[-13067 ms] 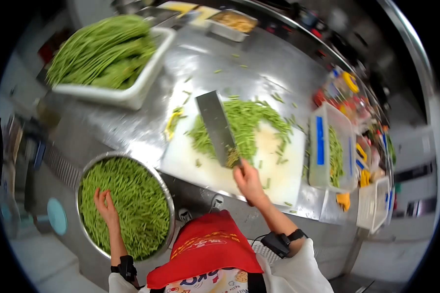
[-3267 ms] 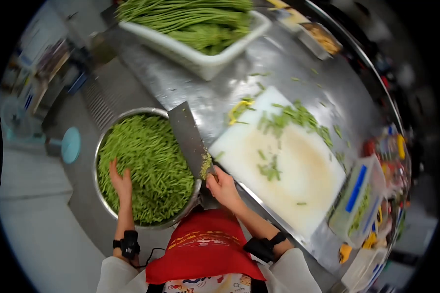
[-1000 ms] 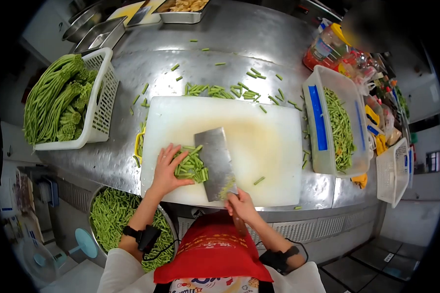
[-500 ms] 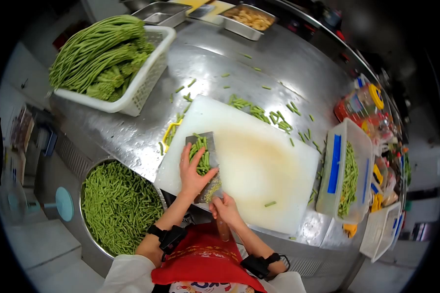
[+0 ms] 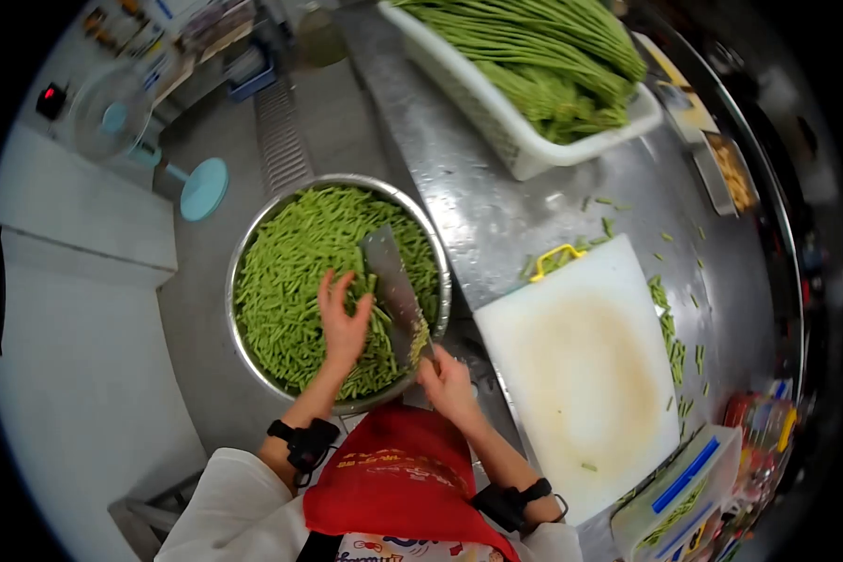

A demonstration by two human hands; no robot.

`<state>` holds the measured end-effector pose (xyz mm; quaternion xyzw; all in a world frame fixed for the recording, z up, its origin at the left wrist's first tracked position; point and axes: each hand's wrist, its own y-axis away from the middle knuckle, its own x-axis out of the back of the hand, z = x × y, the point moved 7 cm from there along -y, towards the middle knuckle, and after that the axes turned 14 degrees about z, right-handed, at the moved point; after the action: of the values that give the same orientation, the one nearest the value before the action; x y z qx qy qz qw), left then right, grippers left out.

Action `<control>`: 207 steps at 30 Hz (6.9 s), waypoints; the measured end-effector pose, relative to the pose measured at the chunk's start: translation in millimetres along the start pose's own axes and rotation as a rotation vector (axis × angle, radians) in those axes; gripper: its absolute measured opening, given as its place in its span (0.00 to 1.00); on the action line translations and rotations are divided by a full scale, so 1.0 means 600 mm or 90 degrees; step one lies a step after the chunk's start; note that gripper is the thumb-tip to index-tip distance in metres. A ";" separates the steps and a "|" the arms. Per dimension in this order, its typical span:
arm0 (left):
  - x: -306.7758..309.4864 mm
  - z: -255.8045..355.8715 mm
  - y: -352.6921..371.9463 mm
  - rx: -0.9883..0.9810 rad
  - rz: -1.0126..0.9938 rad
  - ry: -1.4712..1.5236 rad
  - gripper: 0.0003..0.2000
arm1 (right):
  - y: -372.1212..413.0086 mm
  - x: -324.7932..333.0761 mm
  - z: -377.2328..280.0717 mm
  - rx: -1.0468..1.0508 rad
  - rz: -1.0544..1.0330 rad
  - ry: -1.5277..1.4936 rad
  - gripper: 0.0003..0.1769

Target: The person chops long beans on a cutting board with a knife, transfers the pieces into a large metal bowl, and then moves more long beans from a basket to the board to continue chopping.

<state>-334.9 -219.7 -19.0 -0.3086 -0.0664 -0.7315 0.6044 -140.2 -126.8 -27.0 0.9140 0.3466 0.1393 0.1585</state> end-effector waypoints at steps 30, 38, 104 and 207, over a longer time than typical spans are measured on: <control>0.162 -0.282 0.047 -0.141 -0.316 -0.333 0.31 | 0.185 0.420 0.116 0.153 0.668 0.418 0.26; 0.373 -0.244 0.147 -0.046 -0.069 -0.236 0.20 | 0.100 0.111 -0.012 0.391 0.341 0.420 0.40; 0.281 -1.020 -1.147 0.205 -0.514 0.039 0.07 | -0.312 -0.586 -0.191 -0.296 0.553 0.467 0.25; -0.333 -0.228 -0.635 0.024 -1.090 -0.288 0.16 | 0.163 -0.261 0.154 -0.567 1.089 -0.048 0.36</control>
<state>-722.3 -16.4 -129.8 -0.2801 -0.4047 -0.8532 -0.1728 -161.7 -320.5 -96.1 0.7175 -0.5262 0.2971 0.3465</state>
